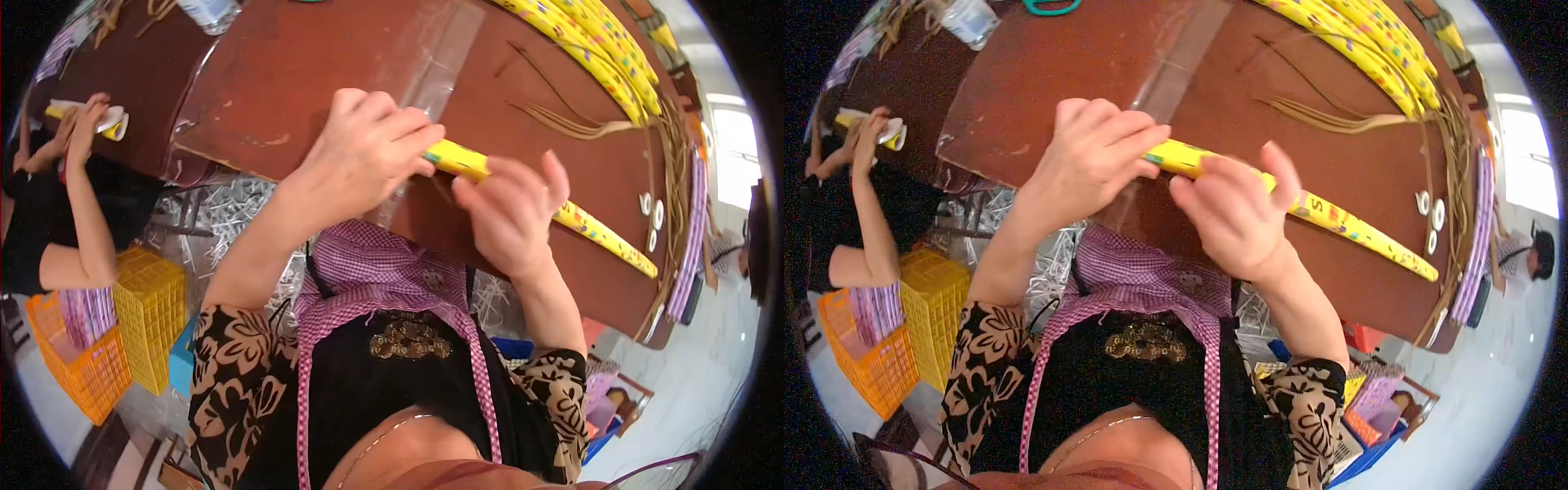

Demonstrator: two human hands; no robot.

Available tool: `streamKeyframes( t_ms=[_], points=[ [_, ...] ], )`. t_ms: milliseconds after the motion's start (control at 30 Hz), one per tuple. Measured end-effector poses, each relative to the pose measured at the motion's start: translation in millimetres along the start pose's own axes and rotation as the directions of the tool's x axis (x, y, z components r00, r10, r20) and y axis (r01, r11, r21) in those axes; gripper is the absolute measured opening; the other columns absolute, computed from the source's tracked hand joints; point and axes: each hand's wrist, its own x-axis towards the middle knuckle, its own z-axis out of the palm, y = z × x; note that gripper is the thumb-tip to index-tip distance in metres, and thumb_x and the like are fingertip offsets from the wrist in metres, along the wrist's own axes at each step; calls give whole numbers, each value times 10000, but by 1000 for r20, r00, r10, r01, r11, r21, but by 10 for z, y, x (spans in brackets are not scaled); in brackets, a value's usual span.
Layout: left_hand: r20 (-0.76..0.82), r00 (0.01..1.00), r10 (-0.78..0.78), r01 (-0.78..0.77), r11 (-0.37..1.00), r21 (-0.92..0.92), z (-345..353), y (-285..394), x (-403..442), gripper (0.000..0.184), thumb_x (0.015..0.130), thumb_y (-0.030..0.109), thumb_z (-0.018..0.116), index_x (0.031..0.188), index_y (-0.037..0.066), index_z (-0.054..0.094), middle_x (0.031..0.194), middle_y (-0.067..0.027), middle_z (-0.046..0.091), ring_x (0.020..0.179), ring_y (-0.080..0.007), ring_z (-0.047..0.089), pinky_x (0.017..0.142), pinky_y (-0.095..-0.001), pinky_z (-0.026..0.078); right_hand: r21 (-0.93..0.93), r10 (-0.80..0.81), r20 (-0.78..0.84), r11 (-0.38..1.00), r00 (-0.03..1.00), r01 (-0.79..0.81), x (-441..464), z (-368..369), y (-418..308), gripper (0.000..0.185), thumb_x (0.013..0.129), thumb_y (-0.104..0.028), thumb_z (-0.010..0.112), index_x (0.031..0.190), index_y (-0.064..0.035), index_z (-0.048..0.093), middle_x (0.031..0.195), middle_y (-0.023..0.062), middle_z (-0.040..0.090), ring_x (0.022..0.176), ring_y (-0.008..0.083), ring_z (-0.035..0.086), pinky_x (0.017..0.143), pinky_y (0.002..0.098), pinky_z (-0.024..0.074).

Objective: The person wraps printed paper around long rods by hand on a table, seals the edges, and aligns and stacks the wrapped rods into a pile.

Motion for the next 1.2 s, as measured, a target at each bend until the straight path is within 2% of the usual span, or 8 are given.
streamKeyframes(
  t_ms=[100, 200, 333, 667, 933, 1067, 1133, 1200],
  points=[
    [21, 1000, -16, 16, 1000, -5, -9, 7, 24, 386, 771, 250, 772, 1120, 115, 678, 1039, 34, 628, 918, -178, 549, 871, -387, 371, 15, 377, 1, 926, 926, -377, 94, -109, 192, 245, 817, -116, 707, 1059, -114, 739, 1039, 29, 612, 1109, 291, 606, 1077, 506, 347],
    [44, 999, -11, 10, 1000, 19, -2, 18, 18, 399, 773, 251, 771, 1133, 106, 677, 1060, 26, 617, 919, -179, 542, 880, -390, 368, -75, 398, 131, 917, 908, -391, 89, -116, 214, 333, 820, -203, 729, 1143, -125, 723, 1058, 32, 612, 1184, 287, 560, 1090, 510, 322],
    [95, 994, -48, 46, 999, 27, -28, 41, 21, 453, 767, 235, 762, 1194, 109, 677, 1112, 3, 630, 975, -193, 564, 914, -396, 359, -64, 323, 196, 946, 926, -316, 114, -86, 147, 456, 750, -295, 786, 1179, -155, 717, 1046, 11, 622, 1195, 274, 544, 1098, 516, 307],
    [83, 997, -10, 8, 1000, 24, -37, 40, 55, 419, 770, 246, 766, 1153, 100, 677, 1076, 20, 621, 927, -183, 541, 888, -390, 363, -3, 125, 41, 992, 991, -125, 65, 90, 88, 335, 684, -117, 781, 1010, -51, 744, 984, 4, 651, 1035, 201, 637, 1117, 519, 326],
    [107, 994, -27, 18, 997, 80, -45, 64, 80, 458, 783, 228, 753, 1217, 109, 666, 1070, 29, 625, 931, -181, 549, 894, -391, 353, 52, -73, -13, 996, 997, 74, 4, 13, -155, 204, 701, -119, 716, 902, -125, 751, 920, -20, 640, 1041, 174, 651, 1101, 557, 336],
    [150, 988, -47, 31, 993, 111, -75, 98, 64, 443, 824, 234, 721, 1247, 112, 675, 1086, -20, 647, 987, -200, 576, 919, -393, 346, -58, 181, 105, 983, 978, -176, 9, -431, 125, 279, 767, -232, 736, 1036, -158, 736, 1042, -14, 632, 1118, 220, 615, 1120, 536, 294],
    [134, 990, -33, 15, 992, 127, -55, 111, 55, 439, 816, 227, 728, 1241, 128, 681, 1082, -17, 647, 989, -199, 577, 920, -395, 344, -146, 343, 229, 937, 911, -316, 5, -685, 202, 458, 697, -248, 783, 1135, -141, 700, 1042, 21, 632, 1153, 241, 590, 1117, 534, 273],
    [115, 993, -23, 7, 990, 140, -52, 113, 58, 437, 808, 221, 734, 1235, 144, 686, 1079, -14, 646, 990, -199, 577, 920, -397, 342, -192, 413, 340, 910, 845, -368, -144, -792, 289, 478, 791, -326, 714, 1219, -117, 676, 1143, 68, 613, 1197, 300, 549, 1119, 516, 290]
  ],
)
